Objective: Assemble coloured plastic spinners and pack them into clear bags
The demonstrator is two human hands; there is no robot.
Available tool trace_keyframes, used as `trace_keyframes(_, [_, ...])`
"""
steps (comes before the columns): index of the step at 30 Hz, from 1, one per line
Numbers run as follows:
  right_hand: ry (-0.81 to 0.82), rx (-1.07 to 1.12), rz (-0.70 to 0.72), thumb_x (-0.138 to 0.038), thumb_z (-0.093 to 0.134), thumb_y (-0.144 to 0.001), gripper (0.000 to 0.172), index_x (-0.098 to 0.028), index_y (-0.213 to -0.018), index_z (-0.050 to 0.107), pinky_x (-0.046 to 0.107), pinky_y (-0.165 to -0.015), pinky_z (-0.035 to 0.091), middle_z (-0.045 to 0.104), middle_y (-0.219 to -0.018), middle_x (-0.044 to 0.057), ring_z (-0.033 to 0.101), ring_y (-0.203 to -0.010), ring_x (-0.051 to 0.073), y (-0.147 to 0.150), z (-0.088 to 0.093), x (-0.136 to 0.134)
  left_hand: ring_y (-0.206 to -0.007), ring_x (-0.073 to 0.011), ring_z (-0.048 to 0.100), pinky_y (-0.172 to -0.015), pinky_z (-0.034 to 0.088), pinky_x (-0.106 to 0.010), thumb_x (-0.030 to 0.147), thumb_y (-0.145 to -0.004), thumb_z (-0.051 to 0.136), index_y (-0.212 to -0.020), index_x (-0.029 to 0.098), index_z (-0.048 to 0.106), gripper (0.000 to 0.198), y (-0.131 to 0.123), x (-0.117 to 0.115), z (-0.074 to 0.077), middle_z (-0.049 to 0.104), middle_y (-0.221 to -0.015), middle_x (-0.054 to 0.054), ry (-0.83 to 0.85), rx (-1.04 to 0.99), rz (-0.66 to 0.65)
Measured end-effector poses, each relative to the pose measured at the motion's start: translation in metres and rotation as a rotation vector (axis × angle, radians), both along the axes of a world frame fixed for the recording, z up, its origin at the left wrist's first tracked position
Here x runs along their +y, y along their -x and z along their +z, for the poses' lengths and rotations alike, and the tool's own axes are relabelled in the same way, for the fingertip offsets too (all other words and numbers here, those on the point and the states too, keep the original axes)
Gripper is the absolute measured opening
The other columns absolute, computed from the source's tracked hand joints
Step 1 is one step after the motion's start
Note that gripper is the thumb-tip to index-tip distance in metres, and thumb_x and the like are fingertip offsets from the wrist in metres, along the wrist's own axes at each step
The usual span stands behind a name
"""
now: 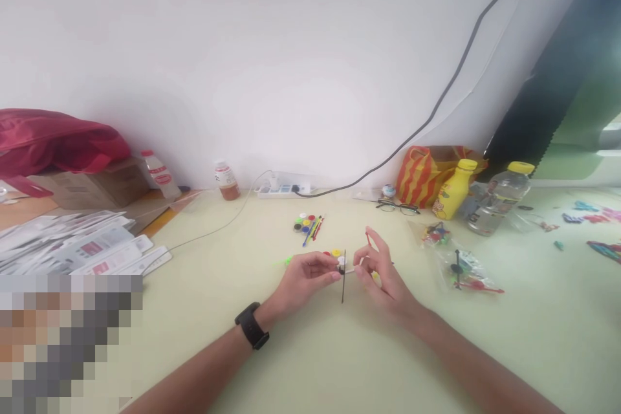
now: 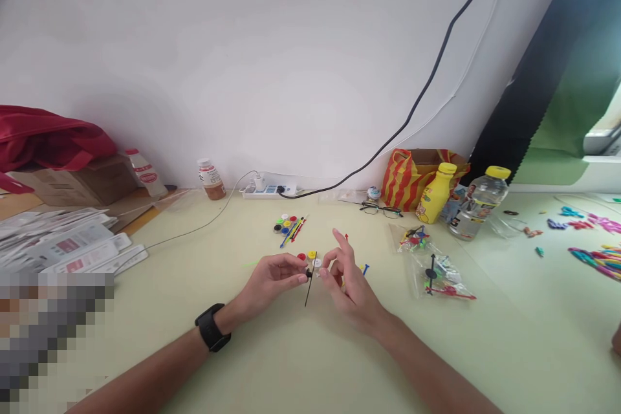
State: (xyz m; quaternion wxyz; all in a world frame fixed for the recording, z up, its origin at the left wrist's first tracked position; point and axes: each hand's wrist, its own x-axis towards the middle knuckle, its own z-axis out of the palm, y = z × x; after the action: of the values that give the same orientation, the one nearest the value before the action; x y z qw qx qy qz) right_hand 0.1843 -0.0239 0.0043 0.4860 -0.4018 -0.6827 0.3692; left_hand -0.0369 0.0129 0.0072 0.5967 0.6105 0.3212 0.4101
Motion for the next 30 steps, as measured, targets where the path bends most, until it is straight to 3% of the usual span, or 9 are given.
trace_keyframes(2, [0.01, 0.033, -0.025, -0.052, 0.051, -0.101, 0.055, -0.035, -0.151, 0.035, 0.033, -0.07, 0.05, 0.058, -0.108, 0.004, 0.054, -0.07, 0.017, 0.001, 0.001, -0.002, -0.097, -0.0227, 0.073, -0.094, 0.06, -0.039, 0.032, -0.079, 0.088, -0.098, 0.016, 0.078, 0.027, 0.0, -0.001, 0.001, 0.078, -0.105, -0.01, -0.006, -0.005, 0.018])
trace_keyframes(4, [0.087, 0.022, 0.024, -0.058, 0.045, -0.102, 0.038, -0.027, -0.109, 0.065, 0.033, -0.066, 0.046, 0.059, -0.09, 0.003, 0.051, -0.066, 0.017, 0.0, 0.004, -0.001, -0.097, -0.0232, 0.074, -0.094, 0.06, -0.039, 0.033, -0.079, 0.088, -0.097, 0.016, 0.078, 0.027, 0.0, -0.001, 0.003, 0.078, -0.106, -0.01, -0.009, -0.016, 0.031])
trace_keyframes(5, [0.132, 0.011, 0.067, -0.062, 0.04, -0.103, 0.05, -0.024, -0.08, 0.064, 0.033, -0.064, 0.043, 0.055, -0.075, 0.002, 0.047, -0.061, 0.017, -0.002, 0.006, 0.0, -0.098, -0.0235, 0.074, -0.093, 0.06, -0.04, 0.034, -0.079, 0.088, -0.097, 0.016, 0.078, 0.028, 0.0, -0.001, 0.004, 0.078, -0.106, -0.011, -0.01, -0.019, 0.038])
trace_keyframes(6, [0.169, 0.006, 0.104, -0.066, 0.034, -0.103, 0.063, -0.023, -0.06, 0.052, 0.033, -0.061, 0.04, 0.046, -0.062, 0.001, 0.042, -0.056, 0.016, -0.004, 0.008, 0.002, -0.098, -0.024, 0.074, -0.093, 0.06, -0.04, 0.035, -0.078, 0.088, -0.096, 0.015, 0.078, 0.028, 0.0, -0.002, 0.005, 0.078, -0.107, -0.011, -0.011, -0.02, 0.045])
trace_keyframes(8, [0.202, 0.029, 0.126, -0.072, 0.024, -0.102, 0.075, -0.023, -0.046, 0.032, 0.033, -0.058, 0.034, 0.032, -0.053, 0.0, 0.033, -0.053, 0.015, -0.009, 0.012, 0.005, -0.098, -0.0244, 0.074, -0.093, 0.06, -0.04, 0.036, -0.078, 0.088, -0.097, 0.015, 0.077, 0.03, 0.0, -0.001, 0.007, 0.078, -0.108, -0.012, -0.008, -0.016, 0.059])
trace_keyframes(14, [0.223, 0.076, 0.09, -0.076, 0.028, -0.099, 0.075, -0.022, -0.052, 0.051, 0.032, -0.057, 0.032, 0.043, -0.057, 0.001, 0.038, -0.058, 0.017, -0.014, 0.016, 0.01, -0.087, -0.0197, 0.073, -0.087, 0.059, -0.035, 0.038, -0.082, 0.085, -0.101, 0.015, 0.076, 0.031, 0.005, 0.004, 0.009, 0.079, -0.098, -0.01, 0.011, -0.019, 0.101])
trace_keyframes(21, [0.28, -0.027, 0.023, -0.073, 0.038, -0.098, 0.067, -0.02, -0.065, 0.062, 0.03, -0.057, 0.032, 0.046, -0.061, 0.0, 0.041, -0.059, 0.016, -0.016, 0.003, 0.016, -0.086, -0.0198, 0.072, -0.08, 0.056, -0.032, 0.045, -0.093, 0.073, -0.102, 0.016, 0.074, 0.031, 0.015, 0.016, 0.013, 0.076, -0.086, -0.007, -0.007, -0.021, 0.169])
trace_keyframes(25, [0.183, -0.182, 0.012, -0.062, 0.04, -0.102, 0.053, -0.021, -0.076, 0.062, 0.029, -0.057, 0.032, 0.045, -0.065, -0.001, 0.042, -0.06, 0.016, -0.018, -0.003, 0.019, -0.084, -0.0185, 0.071, -0.085, 0.056, -0.033, 0.05, -0.092, 0.072, -0.094, 0.015, 0.075, 0.035, 0.025, 0.028, 0.015, 0.076, -0.09, -0.007, 0.03, -0.08, 0.241])
trace_keyframes(30, [0.034, -0.323, -0.032, -0.048, 0.046, -0.102, 0.034, -0.022, -0.086, 0.061, 0.029, -0.061, 0.037, 0.058, -0.079, 0.002, 0.052, -0.072, 0.019, -0.021, -0.005, 0.022, -0.085, -0.0166, 0.071, -0.084, 0.056, -0.029, 0.047, -0.087, 0.078, -0.098, 0.014, 0.075, 0.035, 0.042, 0.047, 0.02, 0.077, -0.092, -0.009, 0.118, -0.225, 0.353])
